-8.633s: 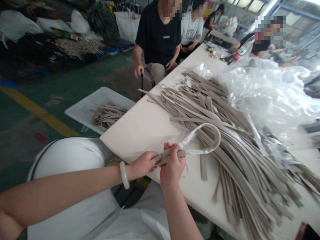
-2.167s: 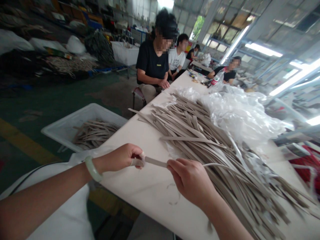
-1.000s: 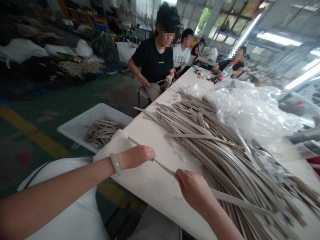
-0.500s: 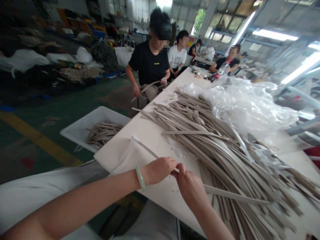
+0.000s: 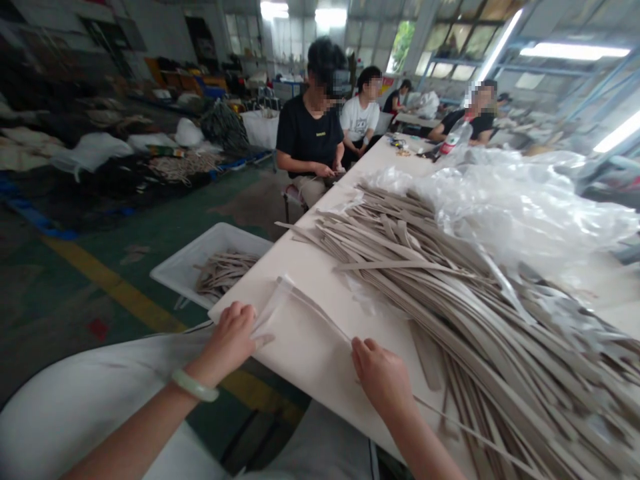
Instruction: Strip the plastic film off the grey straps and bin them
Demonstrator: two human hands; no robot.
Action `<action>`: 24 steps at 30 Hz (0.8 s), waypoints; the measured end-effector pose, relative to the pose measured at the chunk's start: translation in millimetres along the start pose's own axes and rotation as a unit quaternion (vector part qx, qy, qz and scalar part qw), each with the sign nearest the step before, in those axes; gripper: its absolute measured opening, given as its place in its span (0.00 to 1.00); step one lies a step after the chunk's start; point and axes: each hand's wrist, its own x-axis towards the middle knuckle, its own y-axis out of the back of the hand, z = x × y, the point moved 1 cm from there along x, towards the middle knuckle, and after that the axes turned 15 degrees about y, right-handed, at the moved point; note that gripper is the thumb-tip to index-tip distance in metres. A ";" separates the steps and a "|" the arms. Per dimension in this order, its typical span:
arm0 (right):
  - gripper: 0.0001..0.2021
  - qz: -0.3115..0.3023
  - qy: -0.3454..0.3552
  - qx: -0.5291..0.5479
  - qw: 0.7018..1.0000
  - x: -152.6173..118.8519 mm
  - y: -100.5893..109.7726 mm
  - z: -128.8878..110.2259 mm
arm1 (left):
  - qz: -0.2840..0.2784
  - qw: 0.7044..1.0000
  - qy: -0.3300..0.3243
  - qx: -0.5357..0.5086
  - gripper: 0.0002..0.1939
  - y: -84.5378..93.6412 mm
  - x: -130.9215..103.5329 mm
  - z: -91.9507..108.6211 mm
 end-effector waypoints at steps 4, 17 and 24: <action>0.13 0.029 0.012 -0.005 0.999 -3.7 -4.2 4.0 | -0.160 0.985 0.006 -0.067 0.07 5.3 0.3 -28.9; 0.14 0.037 0.042 0.087 0.995 -10.9 -2.7 22.0 | -0.095 0.855 0.054 -0.507 0.27 59.2 107.9 -56.4; 0.15 0.030 0.031 0.319 0.947 7.6 17.5 7.8 | -0.189 0.893 -0.408 -0.022 0.29 -12.2 42.2 59.9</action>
